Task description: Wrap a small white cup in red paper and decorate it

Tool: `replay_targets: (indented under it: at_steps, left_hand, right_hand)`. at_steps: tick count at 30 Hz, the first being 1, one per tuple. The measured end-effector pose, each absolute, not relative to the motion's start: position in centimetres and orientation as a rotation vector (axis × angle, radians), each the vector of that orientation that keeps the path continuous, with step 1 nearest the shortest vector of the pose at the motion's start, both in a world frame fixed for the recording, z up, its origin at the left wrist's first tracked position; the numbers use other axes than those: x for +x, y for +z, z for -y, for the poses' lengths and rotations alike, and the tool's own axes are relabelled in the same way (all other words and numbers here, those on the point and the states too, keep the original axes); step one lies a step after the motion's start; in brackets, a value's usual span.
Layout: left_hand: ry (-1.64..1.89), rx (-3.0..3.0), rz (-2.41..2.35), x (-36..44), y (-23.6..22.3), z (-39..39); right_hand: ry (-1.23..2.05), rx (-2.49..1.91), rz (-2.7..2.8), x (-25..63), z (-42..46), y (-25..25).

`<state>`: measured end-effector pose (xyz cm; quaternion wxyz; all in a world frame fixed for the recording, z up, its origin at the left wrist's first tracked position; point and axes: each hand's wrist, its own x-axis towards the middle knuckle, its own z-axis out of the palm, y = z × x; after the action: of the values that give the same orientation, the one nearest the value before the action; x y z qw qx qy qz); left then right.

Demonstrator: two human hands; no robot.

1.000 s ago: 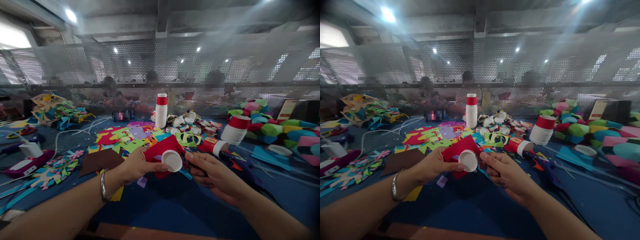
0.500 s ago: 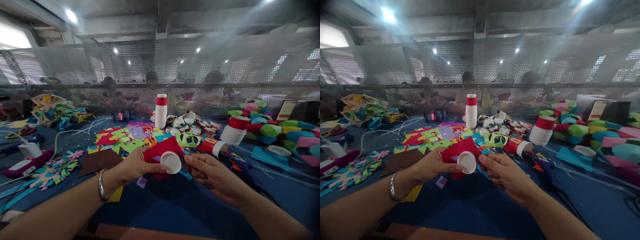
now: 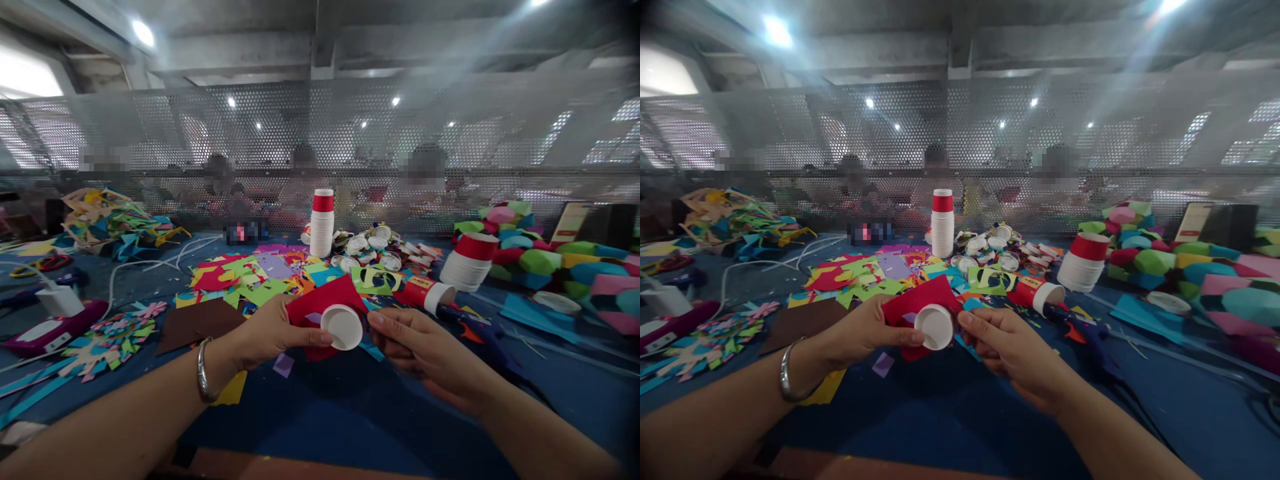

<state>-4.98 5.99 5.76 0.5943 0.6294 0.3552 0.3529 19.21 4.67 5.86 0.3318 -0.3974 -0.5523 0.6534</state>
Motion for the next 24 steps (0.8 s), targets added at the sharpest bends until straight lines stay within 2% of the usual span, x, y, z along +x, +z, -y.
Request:
replay_targets:
  at_steps: [24]
  left_hand:
    - [0.866, 1.505, -0.788, -5.43, 5.72, -6.29]
  right_hand:
    - [1.610, -1.122, 1.507, 19.19, -4.79, 6.00]
